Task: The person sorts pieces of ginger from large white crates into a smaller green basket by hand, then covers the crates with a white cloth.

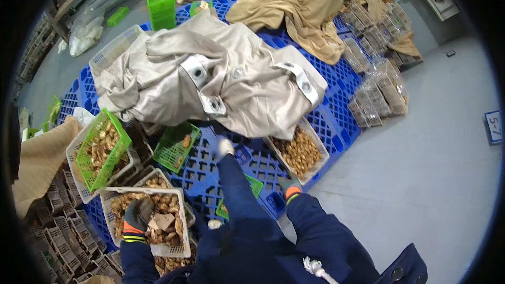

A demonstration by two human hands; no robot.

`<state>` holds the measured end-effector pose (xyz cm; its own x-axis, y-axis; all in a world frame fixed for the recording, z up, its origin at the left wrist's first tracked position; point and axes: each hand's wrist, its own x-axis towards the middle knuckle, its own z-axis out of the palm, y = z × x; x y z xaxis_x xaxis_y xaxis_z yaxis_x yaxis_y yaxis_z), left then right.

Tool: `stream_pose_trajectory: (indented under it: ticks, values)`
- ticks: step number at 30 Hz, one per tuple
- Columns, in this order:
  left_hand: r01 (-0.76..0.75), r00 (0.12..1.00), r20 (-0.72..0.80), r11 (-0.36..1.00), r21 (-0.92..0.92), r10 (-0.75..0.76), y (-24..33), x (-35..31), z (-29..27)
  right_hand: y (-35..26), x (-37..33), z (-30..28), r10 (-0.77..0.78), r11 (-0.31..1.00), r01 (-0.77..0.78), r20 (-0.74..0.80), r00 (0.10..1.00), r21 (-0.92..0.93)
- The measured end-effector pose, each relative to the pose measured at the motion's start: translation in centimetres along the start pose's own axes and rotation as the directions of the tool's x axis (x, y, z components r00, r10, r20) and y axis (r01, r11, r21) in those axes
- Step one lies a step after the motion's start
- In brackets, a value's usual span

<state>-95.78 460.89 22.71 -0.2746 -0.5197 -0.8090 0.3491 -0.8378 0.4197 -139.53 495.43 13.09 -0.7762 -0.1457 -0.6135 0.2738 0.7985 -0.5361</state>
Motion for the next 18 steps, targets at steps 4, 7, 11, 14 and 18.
stream_pose_trajectory:
  ticks: [4, 7, 11, 14, 18]
  values:
    - [0.116, 0.99, 0.058, 0.975, 0.191, -0.13, -6.1, 3.1, 7.9, 4.4, 11.5, -6.2, 0.002, 0.989, -0.019, -0.118, 0.993, -0.146]
    - [0.251, 0.962, 0.038, 0.927, 0.28, -0.272, -9.5, 3.5, 17.7, 1.6, 17.9, -8.3, 0.114, 0.994, -0.111, -0.19, 0.975, 0.024]
    - [0.412, 0.876, 0.074, 0.818, 0.401, -0.477, -15.2, 9.0, 27.6, -4.1, 28.2, -10.5, 0.144, 0.925, -0.103, -0.087, 0.986, 0.365]
    - [0.412, 0.866, 0.002, 0.716, 0.564, -0.5, -19.2, 12.2, 33.8, -9.1, 32.5, -8.6, 0.191, 0.623, -0.174, 0.067, 0.979, 0.762]
    - [0.389, 0.82, 0.134, 0.713, 0.584, -0.557, -23.1, 12.8, 45.6, -2.9, 37.6, -12.3, -0.482, 0.593, 0.469, 0.178, 0.858, -0.654]
